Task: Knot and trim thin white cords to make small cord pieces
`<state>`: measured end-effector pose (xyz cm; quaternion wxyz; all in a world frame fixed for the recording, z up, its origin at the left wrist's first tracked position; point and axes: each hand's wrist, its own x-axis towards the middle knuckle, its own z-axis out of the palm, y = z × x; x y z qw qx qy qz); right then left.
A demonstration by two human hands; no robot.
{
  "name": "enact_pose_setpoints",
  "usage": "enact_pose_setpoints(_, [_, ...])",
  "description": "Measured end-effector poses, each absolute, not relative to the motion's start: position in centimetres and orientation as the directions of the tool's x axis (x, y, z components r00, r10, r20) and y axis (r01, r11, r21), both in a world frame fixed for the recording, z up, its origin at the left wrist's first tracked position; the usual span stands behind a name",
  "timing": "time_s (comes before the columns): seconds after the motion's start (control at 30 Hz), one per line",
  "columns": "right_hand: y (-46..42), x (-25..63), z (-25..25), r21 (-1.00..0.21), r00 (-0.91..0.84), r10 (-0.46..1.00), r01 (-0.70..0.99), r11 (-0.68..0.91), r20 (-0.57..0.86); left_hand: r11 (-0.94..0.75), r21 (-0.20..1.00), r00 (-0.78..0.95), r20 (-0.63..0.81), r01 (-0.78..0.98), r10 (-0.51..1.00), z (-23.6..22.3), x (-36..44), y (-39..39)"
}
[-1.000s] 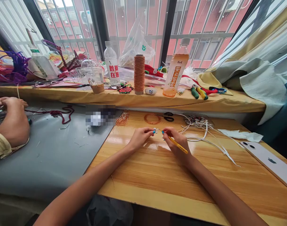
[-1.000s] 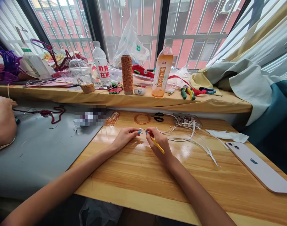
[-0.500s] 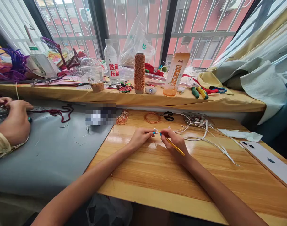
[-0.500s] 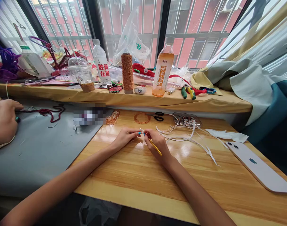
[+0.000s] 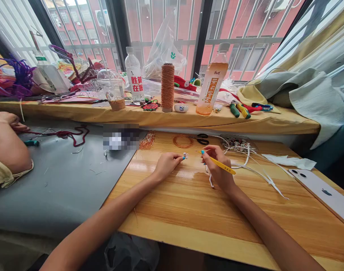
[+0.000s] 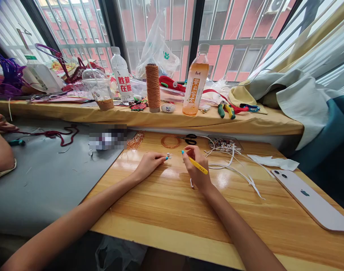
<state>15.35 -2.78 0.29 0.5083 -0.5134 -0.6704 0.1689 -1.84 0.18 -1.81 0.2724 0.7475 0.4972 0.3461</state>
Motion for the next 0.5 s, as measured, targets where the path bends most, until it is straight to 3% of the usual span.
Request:
enact_pose_setpoints(0.13, [-2.16,15.86,0.25,-0.847,0.123,0.897,0.402,0.346,0.425,-0.331,0.626,0.239,0.229,0.706,0.944,-1.59,-2.3,0.55])
enact_pose_setpoints(0.27, [-1.79,15.79,-0.24,-0.896,0.111,0.926,0.318,0.31,0.36,-0.459,0.487,0.26,0.422,0.742,0.868,-1.55,-2.53,0.75])
enact_pose_setpoints(0.37, [-1.99,15.41,-0.45,-0.897,0.044,0.944,0.329,0.296,0.327,-0.562,0.351,0.374,0.476,0.749,0.796,-1.88,-2.25,0.49])
enact_pose_setpoints(0.5, [-2.33,14.91,-0.56,-0.851,-0.07,0.947,0.423,0.312,0.313,-0.576,0.257,0.445,0.424,0.776,0.788,-2.22,-1.75,-0.04])
